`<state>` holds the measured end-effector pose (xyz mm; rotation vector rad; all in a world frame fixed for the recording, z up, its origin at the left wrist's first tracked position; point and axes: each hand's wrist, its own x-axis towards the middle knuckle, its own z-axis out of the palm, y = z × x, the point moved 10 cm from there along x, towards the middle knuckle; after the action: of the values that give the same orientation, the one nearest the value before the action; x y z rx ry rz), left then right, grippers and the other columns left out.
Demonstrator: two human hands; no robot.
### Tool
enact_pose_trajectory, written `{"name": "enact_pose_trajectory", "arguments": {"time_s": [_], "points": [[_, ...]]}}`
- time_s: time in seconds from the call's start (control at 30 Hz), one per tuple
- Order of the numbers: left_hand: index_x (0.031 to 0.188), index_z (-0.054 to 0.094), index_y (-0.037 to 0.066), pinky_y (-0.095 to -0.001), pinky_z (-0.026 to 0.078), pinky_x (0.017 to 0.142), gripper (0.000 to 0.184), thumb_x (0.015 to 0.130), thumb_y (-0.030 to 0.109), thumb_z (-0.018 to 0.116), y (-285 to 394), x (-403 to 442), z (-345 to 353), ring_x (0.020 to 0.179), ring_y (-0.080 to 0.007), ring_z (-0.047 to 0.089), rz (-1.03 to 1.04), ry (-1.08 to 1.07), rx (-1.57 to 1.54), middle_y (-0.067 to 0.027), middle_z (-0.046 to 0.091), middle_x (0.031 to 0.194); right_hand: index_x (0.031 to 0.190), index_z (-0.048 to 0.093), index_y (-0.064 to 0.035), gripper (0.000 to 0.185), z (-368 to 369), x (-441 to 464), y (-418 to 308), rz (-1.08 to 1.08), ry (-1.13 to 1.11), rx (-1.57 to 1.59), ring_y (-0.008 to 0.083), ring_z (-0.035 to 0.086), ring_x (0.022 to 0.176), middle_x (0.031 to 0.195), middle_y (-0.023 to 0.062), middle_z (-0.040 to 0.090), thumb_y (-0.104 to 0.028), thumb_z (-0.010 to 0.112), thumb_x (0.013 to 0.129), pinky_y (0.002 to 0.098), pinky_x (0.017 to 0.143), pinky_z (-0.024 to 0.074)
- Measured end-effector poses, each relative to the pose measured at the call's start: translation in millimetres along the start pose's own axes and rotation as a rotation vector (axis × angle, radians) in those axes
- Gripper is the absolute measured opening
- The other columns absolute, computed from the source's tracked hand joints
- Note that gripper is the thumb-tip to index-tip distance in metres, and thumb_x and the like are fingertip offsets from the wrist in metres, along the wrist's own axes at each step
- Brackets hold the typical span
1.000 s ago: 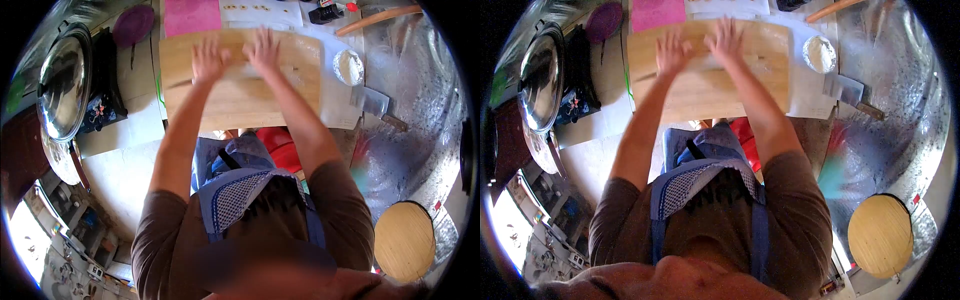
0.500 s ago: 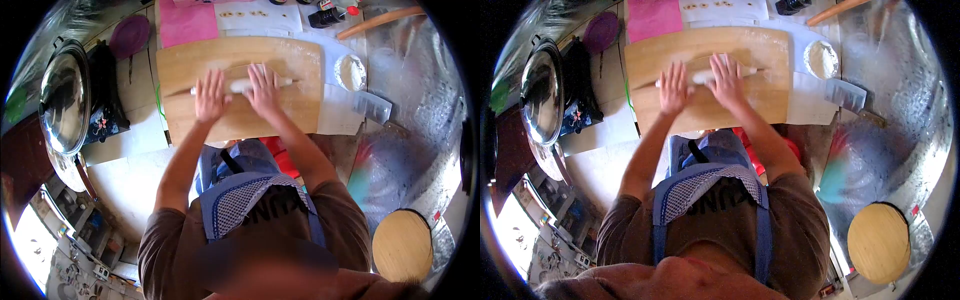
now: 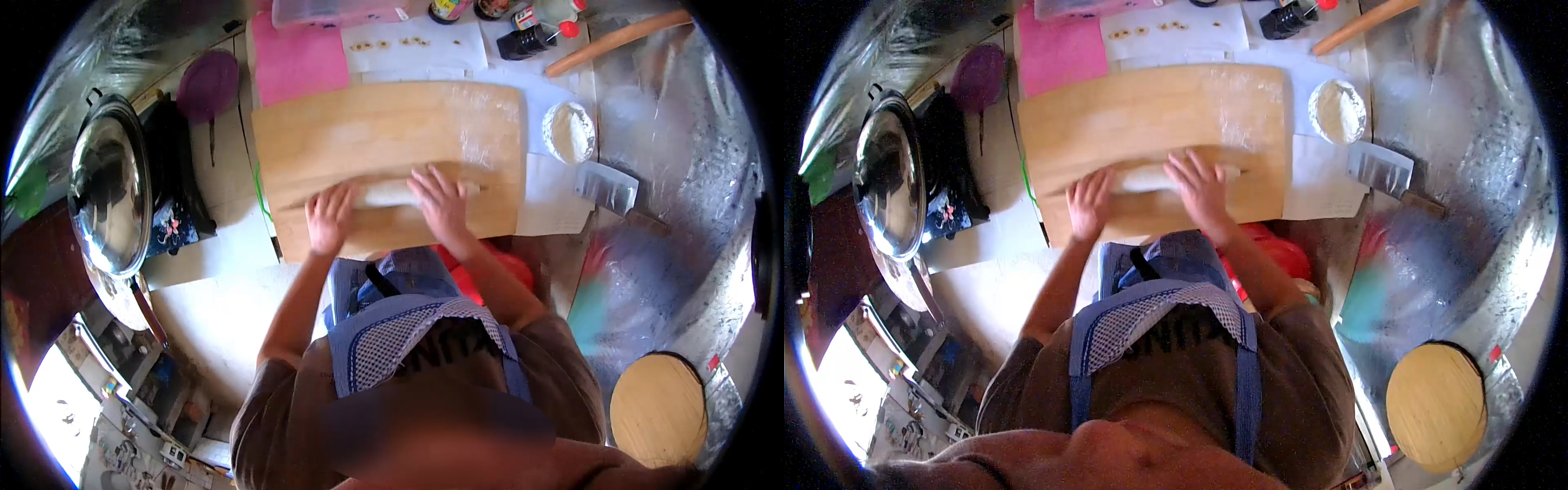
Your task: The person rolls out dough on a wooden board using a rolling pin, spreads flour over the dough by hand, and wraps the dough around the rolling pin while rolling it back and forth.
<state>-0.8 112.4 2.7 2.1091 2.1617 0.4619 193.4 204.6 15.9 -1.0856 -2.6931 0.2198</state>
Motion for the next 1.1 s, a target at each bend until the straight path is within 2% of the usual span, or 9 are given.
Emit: {"name": "enact_pose_trajectory", "arguments": {"time_s": [0.13,0.27,0.33,0.6,0.73,0.8,0.87,0.93,1.1], "points": [[0.151,0.040,0.013,-0.0608,0.019,0.117,0.072,0.091,0.050,0.058,-12,57,-3,0.146,-0.0358,0.031,-0.047,-0.058,-0.001,-0.0051,0.039,0.157,0.151,0.040,-0.0193,0.072,-10,60,13,0.043,-0.170,0.040,0.0323,0.020,0.150,0.160,0.0028,0.031,-0.049,0.062,0.089,0.0639,0.116,0.0169],[0.153,0.035,0.013,-0.0585,0.019,0.118,0.068,0.097,0.046,0.051,-73,190,-27,0.144,-0.0365,0.032,-0.100,0.195,-0.074,-0.0079,0.039,0.156,0.153,0.034,-0.0152,0.071,-30,189,97,0.199,0.215,0.041,0.0349,0.021,0.149,0.162,0.0074,0.027,-0.048,0.057,0.094,0.0622,0.116,0.0190],[0.153,0.034,0.012,-0.0576,0.019,0.118,0.065,0.099,0.046,0.047,-79,184,-7,0.143,-0.0350,0.033,-0.055,0.031,0.061,-0.0086,0.040,0.155,0.153,0.034,-0.0146,0.071,-8,167,107,0.228,0.029,0.010,0.0360,0.024,0.148,0.160,0.0096,0.029,-0.043,0.060,0.093,0.0601,0.117,0.0200],[0.151,0.038,0.010,-0.0602,0.018,0.117,0.058,0.101,0.040,0.044,-48,108,-24,0.144,-0.0323,0.034,0.003,0.081,-0.120,-0.0088,0.040,0.155,0.151,0.036,-0.0144,0.065,-21,102,74,0.250,-0.049,0.016,0.0355,0.027,0.147,0.159,0.0083,0.032,-0.039,0.058,0.095,0.0592,0.117,0.0196],[0.149,0.040,0.012,-0.0570,0.021,0.117,0.058,0.098,0.036,0.049,-49,143,-14,0.142,-0.0300,0.037,-0.028,0.064,0.042,-0.0079,0.042,0.152,0.145,0.041,-0.0114,0.057,-17,135,84,0.205,0.033,0.215,0.0304,0.031,0.146,0.155,0.0054,0.038,-0.038,0.057,0.097,0.0543,0.117,0.0241],[0.143,0.047,0.011,-0.0534,0.030,0.110,0.056,0.094,0.038,0.055,-53,125,-20,0.131,-0.0303,0.047,-0.035,0.105,-0.051,-0.0101,0.050,0.143,0.142,0.047,-0.0110,0.052,-23,109,89,0.207,0.096,0.321,0.0332,0.039,0.139,0.150,0.0074,0.045,-0.029,0.059,0.095,0.0507,0.114,0.0290],[0.131,0.055,0.010,-0.0492,0.038,0.098,0.051,0.090,0.039,0.059,-72,88,1,0.116,-0.0304,0.054,-0.207,-0.119,0.043,-0.0105,0.058,0.127,0.139,0.051,-0.0100,0.051,-25,74,88,0.165,0.117,0.164,0.0318,0.046,0.130,0.145,0.0083,0.049,-0.026,0.062,0.091,0.0508,0.109,0.0325],[0.119,0.058,0.009,-0.0470,0.040,0.087,0.044,0.089,0.041,0.060,-56,62,-9,0.101,-0.0312,0.058,-0.078,0.024,0.033,-0.0102,0.062,0.112,0.138,0.052,-0.0095,0.054,-32,42,72,0.142,0.098,0.143,0.0313,0.049,0.124,0.144,0.0100,0.050,-0.024,0.065,0.087,0.0493,0.105,0.0351],[0.115,0.058,0.008,-0.0506,0.042,0.084,0.041,0.092,0.042,0.055,-56,59,-15,0.099,-0.0330,0.058,-0.057,0.088,0.071,-0.0135,0.061,0.108,0.140,0.049,-0.0093,0.059,-26,55,82,0.081,0.128,0.169,0.0298,0.045,0.135,0.148,0.0116,0.047,-0.024,0.067,0.086,0.0494,0.105,0.0357]]}}
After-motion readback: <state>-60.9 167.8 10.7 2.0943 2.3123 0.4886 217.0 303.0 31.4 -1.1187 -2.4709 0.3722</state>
